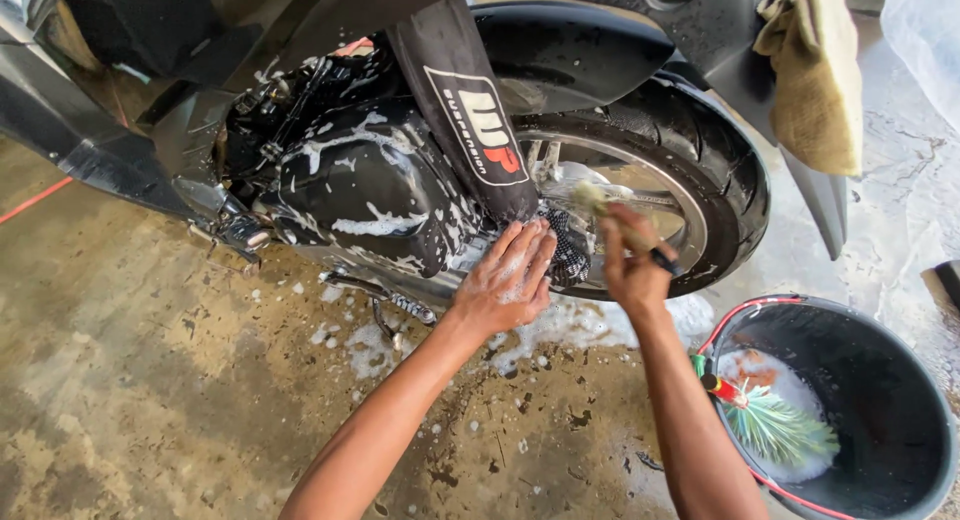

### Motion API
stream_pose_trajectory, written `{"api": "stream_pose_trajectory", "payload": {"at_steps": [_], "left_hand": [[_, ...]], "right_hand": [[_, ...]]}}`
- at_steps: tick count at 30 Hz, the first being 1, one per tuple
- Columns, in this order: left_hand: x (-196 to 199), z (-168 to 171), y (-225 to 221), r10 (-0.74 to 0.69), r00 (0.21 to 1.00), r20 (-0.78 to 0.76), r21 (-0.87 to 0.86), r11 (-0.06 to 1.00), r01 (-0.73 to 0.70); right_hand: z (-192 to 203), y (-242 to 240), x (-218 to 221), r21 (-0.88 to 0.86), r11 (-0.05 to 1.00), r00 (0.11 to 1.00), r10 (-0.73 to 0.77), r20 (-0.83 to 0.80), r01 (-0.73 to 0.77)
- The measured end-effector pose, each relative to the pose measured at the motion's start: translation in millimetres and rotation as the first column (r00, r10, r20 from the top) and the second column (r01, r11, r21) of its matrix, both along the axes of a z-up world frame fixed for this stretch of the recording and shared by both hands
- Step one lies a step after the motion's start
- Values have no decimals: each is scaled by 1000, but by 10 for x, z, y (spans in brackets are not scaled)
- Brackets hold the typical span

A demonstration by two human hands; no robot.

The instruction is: The person scrubs the front wheel and tire of a motorcycle using a brush and a sponge. They repeatedly dip the tools into a bucket of soapy water to clean the wheel spokes, rim, and tire surface.

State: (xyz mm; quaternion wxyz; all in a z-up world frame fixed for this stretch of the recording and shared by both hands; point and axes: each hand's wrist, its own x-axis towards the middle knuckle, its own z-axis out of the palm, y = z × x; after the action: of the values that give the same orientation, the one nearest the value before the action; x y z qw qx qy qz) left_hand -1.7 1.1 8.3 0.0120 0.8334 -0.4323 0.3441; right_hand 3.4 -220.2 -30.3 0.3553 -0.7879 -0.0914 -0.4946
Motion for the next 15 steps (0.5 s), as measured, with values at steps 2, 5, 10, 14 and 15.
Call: {"api": "stream_pose_trajectory", "payload": {"at_steps": [2,5,10,14,15], "left_hand": [[-62,106,8,55,992,-112,117,992,-42],[-25,124,-20,17,999,-47,59,998,-14],[-6,37,22,-19,999,34,2,1000,19],[-49,77,27,41,996,-78,141,990,-30],[-55,98,25,41,994,-103,134,991,-27]], "right_hand": [[-19,-168,-84,-14,999,999,-40,8,40],[250,-215,-311,-1,990,988,-142,65,142],[-151,-17,-77,81,982,973,-180,142,170],[-75,-119,-175,155,987,999,-39,36,32],[-82,-229,-220,146,987,998,-68,16,65]]}}
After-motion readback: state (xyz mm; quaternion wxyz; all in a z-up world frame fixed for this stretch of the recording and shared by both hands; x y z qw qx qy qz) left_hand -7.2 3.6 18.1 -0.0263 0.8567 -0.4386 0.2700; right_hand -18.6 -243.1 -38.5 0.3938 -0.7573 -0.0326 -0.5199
